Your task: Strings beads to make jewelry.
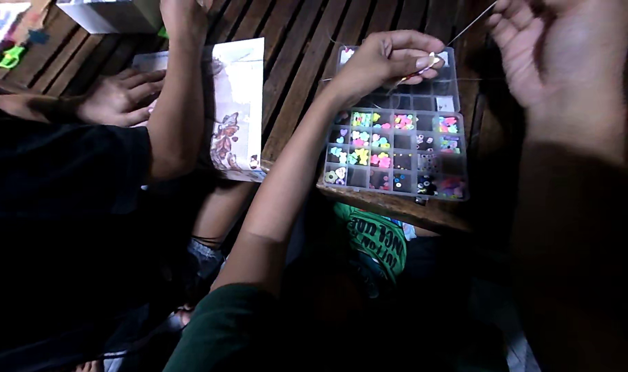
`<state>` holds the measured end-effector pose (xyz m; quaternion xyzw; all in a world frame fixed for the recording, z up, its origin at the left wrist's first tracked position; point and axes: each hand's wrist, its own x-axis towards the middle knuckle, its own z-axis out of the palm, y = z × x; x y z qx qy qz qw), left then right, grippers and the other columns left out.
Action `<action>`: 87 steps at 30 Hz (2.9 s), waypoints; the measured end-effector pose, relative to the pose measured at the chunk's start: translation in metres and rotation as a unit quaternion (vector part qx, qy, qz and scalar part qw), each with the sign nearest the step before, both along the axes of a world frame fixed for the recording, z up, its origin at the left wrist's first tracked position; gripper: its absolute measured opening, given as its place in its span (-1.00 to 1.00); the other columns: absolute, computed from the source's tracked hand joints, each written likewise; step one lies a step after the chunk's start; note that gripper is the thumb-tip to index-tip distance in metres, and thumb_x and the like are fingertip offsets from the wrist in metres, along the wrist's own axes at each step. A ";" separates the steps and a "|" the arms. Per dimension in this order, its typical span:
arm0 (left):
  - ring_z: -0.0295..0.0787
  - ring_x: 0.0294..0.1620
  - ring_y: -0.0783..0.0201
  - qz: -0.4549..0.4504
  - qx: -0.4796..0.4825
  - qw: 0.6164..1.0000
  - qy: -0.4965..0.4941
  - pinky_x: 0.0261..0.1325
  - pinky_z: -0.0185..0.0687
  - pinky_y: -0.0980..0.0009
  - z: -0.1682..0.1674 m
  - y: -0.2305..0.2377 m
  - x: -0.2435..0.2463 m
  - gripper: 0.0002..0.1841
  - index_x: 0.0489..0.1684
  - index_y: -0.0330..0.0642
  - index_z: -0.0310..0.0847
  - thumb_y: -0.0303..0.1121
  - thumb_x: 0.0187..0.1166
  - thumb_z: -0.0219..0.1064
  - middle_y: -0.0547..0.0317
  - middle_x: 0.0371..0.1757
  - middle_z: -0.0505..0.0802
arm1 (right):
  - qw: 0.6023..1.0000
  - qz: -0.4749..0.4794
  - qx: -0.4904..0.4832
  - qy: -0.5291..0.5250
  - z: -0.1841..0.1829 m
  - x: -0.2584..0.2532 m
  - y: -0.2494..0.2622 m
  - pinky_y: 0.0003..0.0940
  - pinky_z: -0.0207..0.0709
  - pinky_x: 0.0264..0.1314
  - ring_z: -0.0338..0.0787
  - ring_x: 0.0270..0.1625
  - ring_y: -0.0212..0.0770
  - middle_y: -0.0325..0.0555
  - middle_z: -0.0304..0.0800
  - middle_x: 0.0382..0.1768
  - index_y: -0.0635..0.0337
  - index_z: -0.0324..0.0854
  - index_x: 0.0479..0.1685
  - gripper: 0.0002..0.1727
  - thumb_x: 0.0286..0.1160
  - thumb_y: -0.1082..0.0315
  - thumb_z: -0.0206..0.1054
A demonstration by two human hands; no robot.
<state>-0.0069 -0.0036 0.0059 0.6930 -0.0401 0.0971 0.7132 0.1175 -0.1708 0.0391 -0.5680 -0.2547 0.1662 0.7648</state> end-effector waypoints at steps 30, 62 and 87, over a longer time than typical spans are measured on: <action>0.84 -0.18 0.38 0.042 -0.001 0.999 0.013 0.01 0.78 0.44 0.003 0.000 -0.002 -0.78 0.07 -0.46 0.65 -0.52 0.80 0.09 0.11 -0.19 0.87 | 1.000 0.004 -0.016 -0.018 0.003 -0.011 -0.002 -0.47 0.74 0.06 0.86 -0.18 -0.44 -0.42 0.82 -0.24 0.00 0.38 -0.01 -0.82 0.92 0.35 -0.14; 0.77 -0.23 0.44 0.056 0.014 0.998 0.022 -0.05 0.73 0.50 0.004 0.000 -0.002 -0.78 0.01 -0.41 0.67 -0.47 0.81 0.11 0.17 -0.23 0.83 | 0.999 0.002 -0.031 -0.017 0.004 -0.013 0.001 -0.48 0.75 0.05 0.85 -0.19 -0.44 -0.41 0.81 -0.27 0.00 0.39 -0.03 -0.82 0.91 0.38 -0.12; 0.72 -0.11 0.38 0.230 0.323 0.910 0.119 0.12 0.63 0.40 0.001 0.060 -0.027 -0.80 0.02 -0.36 0.74 -0.42 0.59 0.42 0.04 -0.09 0.82 | 0.870 0.028 -0.340 -0.355 -0.027 -0.038 0.023 -0.03 0.42 0.43 0.60 0.36 0.08 0.26 0.61 0.29 0.40 0.60 0.15 -0.73 0.79 0.36 0.14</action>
